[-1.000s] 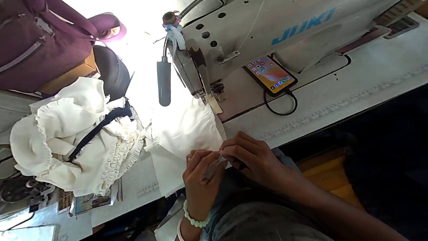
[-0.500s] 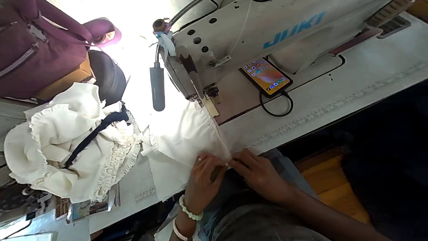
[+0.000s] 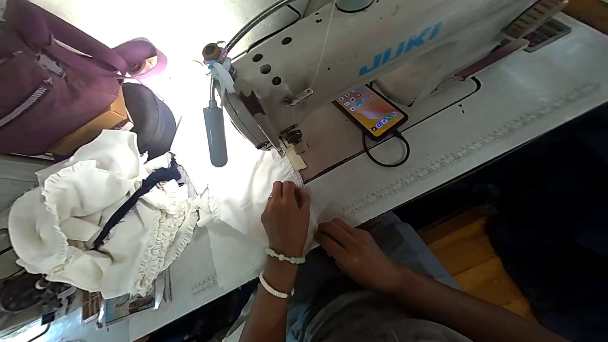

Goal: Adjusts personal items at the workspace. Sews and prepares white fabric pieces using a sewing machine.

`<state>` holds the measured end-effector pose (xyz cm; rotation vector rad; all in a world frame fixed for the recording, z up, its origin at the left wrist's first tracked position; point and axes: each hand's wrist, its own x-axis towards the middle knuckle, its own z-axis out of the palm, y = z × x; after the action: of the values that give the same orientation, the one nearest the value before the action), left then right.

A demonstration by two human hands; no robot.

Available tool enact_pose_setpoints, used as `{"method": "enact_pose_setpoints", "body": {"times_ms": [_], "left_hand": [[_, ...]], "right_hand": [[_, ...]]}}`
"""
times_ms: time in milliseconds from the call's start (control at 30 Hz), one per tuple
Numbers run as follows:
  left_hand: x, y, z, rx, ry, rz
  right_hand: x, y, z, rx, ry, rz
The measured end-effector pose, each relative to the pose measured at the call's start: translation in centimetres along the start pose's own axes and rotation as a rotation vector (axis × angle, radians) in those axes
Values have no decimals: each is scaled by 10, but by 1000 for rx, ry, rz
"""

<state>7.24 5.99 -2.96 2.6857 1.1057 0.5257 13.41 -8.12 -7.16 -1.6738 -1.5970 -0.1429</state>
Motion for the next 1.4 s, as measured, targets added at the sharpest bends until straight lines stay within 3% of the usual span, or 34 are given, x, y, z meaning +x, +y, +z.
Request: {"method": "enact_pose_setpoints", "body": {"times_ms": [133, 400, 667, 833, 1067, 1400], "left_hand": [[3, -4, -10, -130, -49, -62], [4, 12, -4, -31, -24, -13], [4, -11, -13, -322, -127, -123], [-4, -1, 1, -177, -39, 16], [-36, -40, -1, -323, -66, 274], [-31, -48, 0, -151, -95, 327]], "right_hand": [[2, -1, 4, 19, 7, 4], [1, -1, 4, 33, 9, 24], [-1, -3, 2, 30, -12, 22], [-2, -2, 1, 9, -13, 11], [-1, -5, -12, -54, -59, -43], [3, -2, -10, -51, -75, -20]]}}
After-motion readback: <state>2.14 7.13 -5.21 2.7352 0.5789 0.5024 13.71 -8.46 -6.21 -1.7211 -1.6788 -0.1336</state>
